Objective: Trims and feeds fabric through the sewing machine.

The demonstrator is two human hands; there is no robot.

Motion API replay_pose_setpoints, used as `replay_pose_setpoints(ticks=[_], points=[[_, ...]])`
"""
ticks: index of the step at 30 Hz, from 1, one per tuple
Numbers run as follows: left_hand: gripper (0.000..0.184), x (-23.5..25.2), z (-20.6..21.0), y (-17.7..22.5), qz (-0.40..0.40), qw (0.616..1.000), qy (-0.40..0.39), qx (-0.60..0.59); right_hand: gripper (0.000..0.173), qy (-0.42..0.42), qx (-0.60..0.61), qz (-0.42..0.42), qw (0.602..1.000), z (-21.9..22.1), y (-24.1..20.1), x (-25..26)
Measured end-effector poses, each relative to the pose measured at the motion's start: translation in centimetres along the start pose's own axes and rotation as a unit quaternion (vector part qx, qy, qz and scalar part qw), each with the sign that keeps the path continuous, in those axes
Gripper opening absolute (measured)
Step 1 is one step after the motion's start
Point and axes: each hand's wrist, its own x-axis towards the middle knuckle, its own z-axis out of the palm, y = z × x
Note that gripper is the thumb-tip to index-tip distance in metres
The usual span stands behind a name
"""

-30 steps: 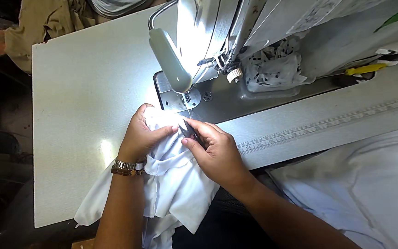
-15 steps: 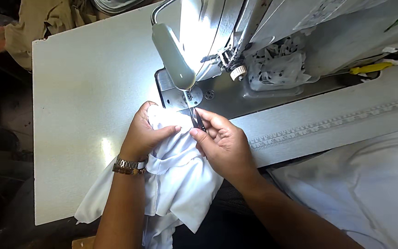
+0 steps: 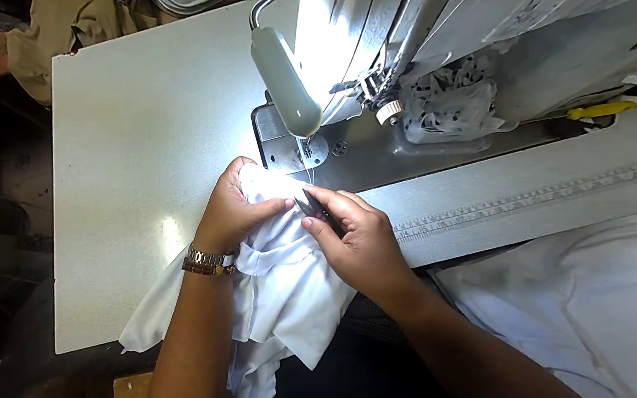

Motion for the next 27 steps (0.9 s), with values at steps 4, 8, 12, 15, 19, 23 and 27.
replay_pose_setpoints(ticks=[4,8,12,15,19,23,27], points=[[0.052,0.05,-0.01,-0.13,0.008,1.000,0.000,0.003,0.034,-0.004,-0.010,-0.003,1.000,0.06,-0.05,0.09],[0.053,0.04,0.02,-0.04,0.002,1.000,-0.001,0.004,0.034,-0.008,-0.018,-0.005,1.000,0.02,-0.02,0.13],[0.052,0.00,0.04,-0.04,0.010,1.000,0.001,0.014,0.034,-0.009,-0.023,-0.007,1.000,-0.01,0.04,0.17],[0.053,0.04,0.04,-0.11,0.009,1.000,0.003,0.015,0.035,-0.014,-0.031,-0.003,0.999,-0.06,-0.01,0.21],[0.052,-0.01,0.07,-0.03,0.007,1.000,-0.003,0.002,0.033,-0.013,-0.040,-0.005,0.999,-0.07,-0.04,0.24],[0.050,0.04,0.13,-0.04,0.008,1.000,-0.009,-0.003,0.033,0.007,-0.044,-0.017,0.999,0.27,0.17,0.08],[0.047,0.09,0.14,-0.25,0.022,1.000,-0.012,-0.002,0.033,0.028,-0.044,-0.039,0.998,0.77,0.46,0.04]])
